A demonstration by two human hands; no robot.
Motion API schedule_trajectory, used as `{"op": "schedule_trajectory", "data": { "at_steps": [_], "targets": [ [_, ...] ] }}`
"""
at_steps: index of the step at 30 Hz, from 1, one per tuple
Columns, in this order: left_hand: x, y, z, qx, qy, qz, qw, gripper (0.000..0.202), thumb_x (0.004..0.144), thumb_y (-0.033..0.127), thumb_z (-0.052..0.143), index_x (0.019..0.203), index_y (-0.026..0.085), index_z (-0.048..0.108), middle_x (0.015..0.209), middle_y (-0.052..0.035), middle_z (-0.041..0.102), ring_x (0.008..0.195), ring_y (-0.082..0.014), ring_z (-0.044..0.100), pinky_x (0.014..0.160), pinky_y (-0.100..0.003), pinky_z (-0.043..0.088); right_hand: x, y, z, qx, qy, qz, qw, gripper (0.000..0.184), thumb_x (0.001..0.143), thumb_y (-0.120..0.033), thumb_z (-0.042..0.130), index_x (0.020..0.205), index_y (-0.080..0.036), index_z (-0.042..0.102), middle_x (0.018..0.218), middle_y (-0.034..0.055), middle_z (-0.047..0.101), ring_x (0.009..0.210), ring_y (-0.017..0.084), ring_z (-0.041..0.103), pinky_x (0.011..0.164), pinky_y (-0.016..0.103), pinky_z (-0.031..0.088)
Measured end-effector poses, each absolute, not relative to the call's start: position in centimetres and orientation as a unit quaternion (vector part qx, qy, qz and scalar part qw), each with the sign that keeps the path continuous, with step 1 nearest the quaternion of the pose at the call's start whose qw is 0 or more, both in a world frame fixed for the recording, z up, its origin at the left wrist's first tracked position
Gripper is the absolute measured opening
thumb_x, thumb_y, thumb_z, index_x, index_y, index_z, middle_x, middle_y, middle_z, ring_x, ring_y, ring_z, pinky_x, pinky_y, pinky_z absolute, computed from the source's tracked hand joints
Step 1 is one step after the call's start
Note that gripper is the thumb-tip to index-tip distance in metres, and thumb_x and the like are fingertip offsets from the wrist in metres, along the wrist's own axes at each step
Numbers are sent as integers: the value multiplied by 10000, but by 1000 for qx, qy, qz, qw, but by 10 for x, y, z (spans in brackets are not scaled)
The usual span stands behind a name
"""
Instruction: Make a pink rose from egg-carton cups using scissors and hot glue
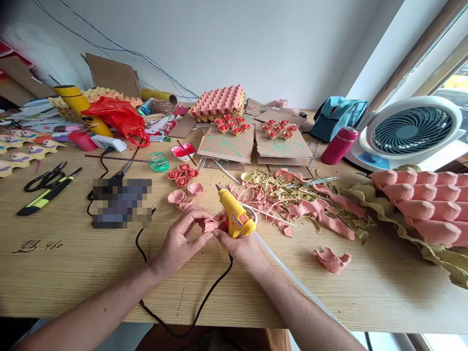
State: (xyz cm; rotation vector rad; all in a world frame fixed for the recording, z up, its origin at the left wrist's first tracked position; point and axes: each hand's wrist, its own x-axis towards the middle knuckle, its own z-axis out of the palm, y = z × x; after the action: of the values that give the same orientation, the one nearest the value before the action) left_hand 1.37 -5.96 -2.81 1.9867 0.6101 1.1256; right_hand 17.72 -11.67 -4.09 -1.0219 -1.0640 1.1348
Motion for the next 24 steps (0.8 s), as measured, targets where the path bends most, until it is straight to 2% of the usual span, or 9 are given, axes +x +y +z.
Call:
{"op": "schedule_trajectory", "data": {
  "at_steps": [6, 10, 14, 20, 24],
  "targets": [
    [12, -58, -22, 808, 213, 448, 317, 203, 870, 103, 651, 1041, 213, 639, 925, -15, 642, 817, -140, 590, 773, -278, 508, 177, -118, -37, -441, -445, 495, 602, 296, 763, -374, 805, 934, -269, 588, 864, -4, 584, 744, 145, 526, 606, 275, 460],
    [11, -58, -19, 828, 204, 459, 249, 206, 870, 79, 633, 1024, 216, 642, 928, -26, 668, 841, -158, 611, 809, -312, 517, 176, -119, -34, -436, -431, 513, 601, 266, 780, -351, 792, 957, -269, 612, 913, 5, 618, 777, 152, 570, 656, 292, 494],
    [10, -58, -19, 839, 198, 460, 210, 220, 856, 51, 629, 992, 223, 639, 903, -17, 680, 870, -168, 645, 850, -332, 526, 177, -119, -31, -420, -412, 524, 616, 285, 775, -364, 800, 916, -266, 573, 997, 16, 650, 793, 164, 605, 700, 325, 520],
    [10, -56, -20, 844, 204, 461, 186, 222, 846, 59, 640, 988, 226, 602, 856, -1, 675, 823, -160, 645, 840, -333, 520, 182, -119, -39, -430, -391, 515, 630, 236, 822, -336, 766, 930, -274, 565, 1011, 19, 680, 722, 152, 576, 649, 316, 473],
    [7, -55, -22, 853, 208, 460, 134, 229, 837, 55, 632, 973, 236, 598, 869, 0, 684, 839, -167, 652, 931, -383, 497, 184, -118, -43, -422, -387, 515, 638, 214, 836, -312, 759, 939, -281, 574, 1014, 9, 689, 668, 131, 532, 640, 309, 444]
  ]
}}
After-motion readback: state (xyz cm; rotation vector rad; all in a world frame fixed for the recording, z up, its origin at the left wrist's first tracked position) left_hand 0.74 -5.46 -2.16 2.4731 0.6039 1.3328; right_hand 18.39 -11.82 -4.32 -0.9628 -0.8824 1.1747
